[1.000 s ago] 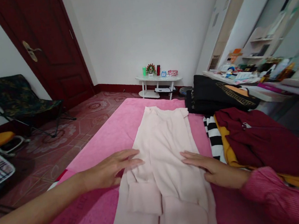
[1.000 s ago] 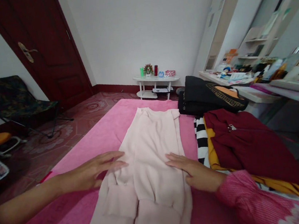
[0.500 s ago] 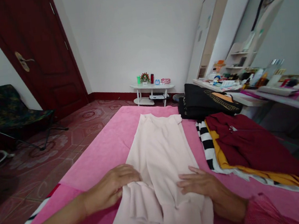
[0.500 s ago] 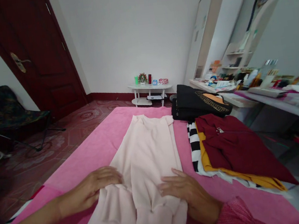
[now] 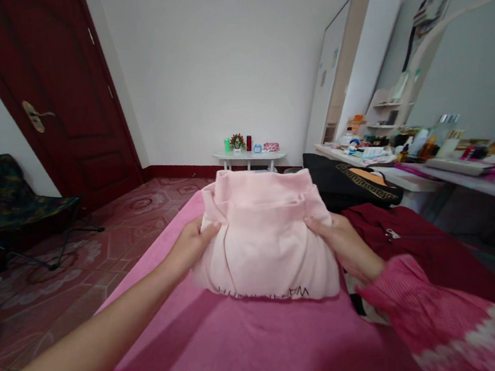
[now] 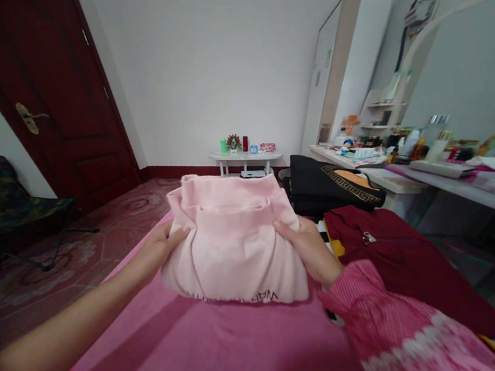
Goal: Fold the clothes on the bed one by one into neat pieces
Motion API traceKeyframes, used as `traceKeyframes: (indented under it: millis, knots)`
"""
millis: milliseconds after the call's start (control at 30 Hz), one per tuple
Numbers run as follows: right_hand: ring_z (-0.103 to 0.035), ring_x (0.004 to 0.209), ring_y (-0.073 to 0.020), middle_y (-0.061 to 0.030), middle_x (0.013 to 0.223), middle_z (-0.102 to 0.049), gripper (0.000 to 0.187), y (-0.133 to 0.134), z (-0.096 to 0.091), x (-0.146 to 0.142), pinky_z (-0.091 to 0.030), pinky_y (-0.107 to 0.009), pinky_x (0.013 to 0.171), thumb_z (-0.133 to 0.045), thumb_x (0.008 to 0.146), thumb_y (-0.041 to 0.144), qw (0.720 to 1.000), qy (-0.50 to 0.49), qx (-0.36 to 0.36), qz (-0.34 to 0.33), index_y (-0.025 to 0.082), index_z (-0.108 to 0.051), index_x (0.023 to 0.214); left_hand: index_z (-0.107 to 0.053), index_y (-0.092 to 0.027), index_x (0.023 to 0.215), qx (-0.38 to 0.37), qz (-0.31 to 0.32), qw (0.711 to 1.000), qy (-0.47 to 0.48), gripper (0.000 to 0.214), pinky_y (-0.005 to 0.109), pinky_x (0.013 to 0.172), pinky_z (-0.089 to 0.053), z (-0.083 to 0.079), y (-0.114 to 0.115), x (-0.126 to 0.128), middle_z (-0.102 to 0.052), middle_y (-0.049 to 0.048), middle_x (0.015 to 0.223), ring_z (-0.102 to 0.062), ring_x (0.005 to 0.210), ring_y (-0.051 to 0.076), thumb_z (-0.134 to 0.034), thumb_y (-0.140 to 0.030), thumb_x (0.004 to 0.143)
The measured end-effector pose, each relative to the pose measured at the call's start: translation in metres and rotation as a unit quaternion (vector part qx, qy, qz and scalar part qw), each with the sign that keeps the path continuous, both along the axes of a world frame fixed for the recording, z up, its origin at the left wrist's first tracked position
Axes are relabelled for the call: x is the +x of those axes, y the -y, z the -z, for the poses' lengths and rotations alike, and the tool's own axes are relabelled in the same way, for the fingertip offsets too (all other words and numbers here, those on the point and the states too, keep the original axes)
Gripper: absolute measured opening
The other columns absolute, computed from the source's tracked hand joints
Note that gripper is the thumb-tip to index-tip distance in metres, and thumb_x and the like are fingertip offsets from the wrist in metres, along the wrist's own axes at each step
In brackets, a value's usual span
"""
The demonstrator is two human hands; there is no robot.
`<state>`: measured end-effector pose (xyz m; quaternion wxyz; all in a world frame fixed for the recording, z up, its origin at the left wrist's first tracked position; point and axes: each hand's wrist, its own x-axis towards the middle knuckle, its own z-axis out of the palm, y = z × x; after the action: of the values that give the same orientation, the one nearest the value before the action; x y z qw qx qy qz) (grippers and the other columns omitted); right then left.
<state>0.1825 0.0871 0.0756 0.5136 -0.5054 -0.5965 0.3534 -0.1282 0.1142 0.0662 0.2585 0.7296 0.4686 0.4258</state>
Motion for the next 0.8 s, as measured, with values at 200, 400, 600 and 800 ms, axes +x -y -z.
traceKeyframes:
  millis: [200, 400, 600, 800]
  knots:
    - [-0.068, 0.078, -0.026, -0.0098, 0.077, -0.072, 0.027, -0.104, 0.056, 0.026, -0.052, -0.036, 0.071, -0.069, 0.067, 0.033, 0.964, 0.19, -0.128, 0.133, 0.012, -0.072, 0.083, -0.068, -0.015, 0.088, -0.098, -0.187, 0.968, -0.132, 0.019, 0.027, 0.073, -0.049, 0.044, -0.114, 0.037, -0.072, 0.0092, 0.086, -0.066, 0.085, 0.023, -0.055, -0.027, 0.083]
    - [-0.066, 0.077, -0.0285, -0.0098, 0.07, -0.069, 0.022, -0.132, 0.093, 0.054, -0.048, -0.036, 0.068, -0.073, 0.06, 0.036, 0.923, 0.298, -0.196, 0.147, 0.015, -0.07, 0.067, -0.069, -0.018, 0.074, -0.122, -0.249, 0.942, -0.189, 0.015, 0.03, 0.075, -0.047, 0.096, -0.145, 0.036, -0.071, 0.0133, 0.087, -0.066, 0.09, 0.026, -0.058, -0.027, 0.08]
    - [-0.067, 0.083, -0.0274, -0.0135, 0.091, -0.071, 0.045, -0.145, 0.099, 0.064, -0.05, -0.033, 0.068, -0.075, 0.059, 0.042, 0.904, 0.326, -0.224, 0.161, 0.011, -0.069, 0.091, -0.07, -0.016, 0.082, -0.103, -0.255, 0.943, -0.187, 0.017, 0.028, 0.074, -0.045, 0.098, -0.155, 0.032, -0.068, 0.0138, 0.098, -0.064, 0.092, 0.024, -0.058, -0.027, 0.08]
    - [-0.064, 0.093, -0.0332, -0.0231, 0.105, -0.066, 0.059, -0.128, 0.089, 0.057, -0.049, -0.039, 0.075, -0.073, 0.061, 0.041, 0.896, 0.37, -0.191, 0.157, 0.004, -0.062, 0.107, -0.065, -0.015, 0.09, -0.077, -0.22, 0.96, -0.155, 0.022, 0.026, 0.071, -0.043, 0.093, -0.123, 0.009, -0.069, 0.0073, 0.089, -0.062, 0.083, 0.02, -0.052, -0.032, 0.083]
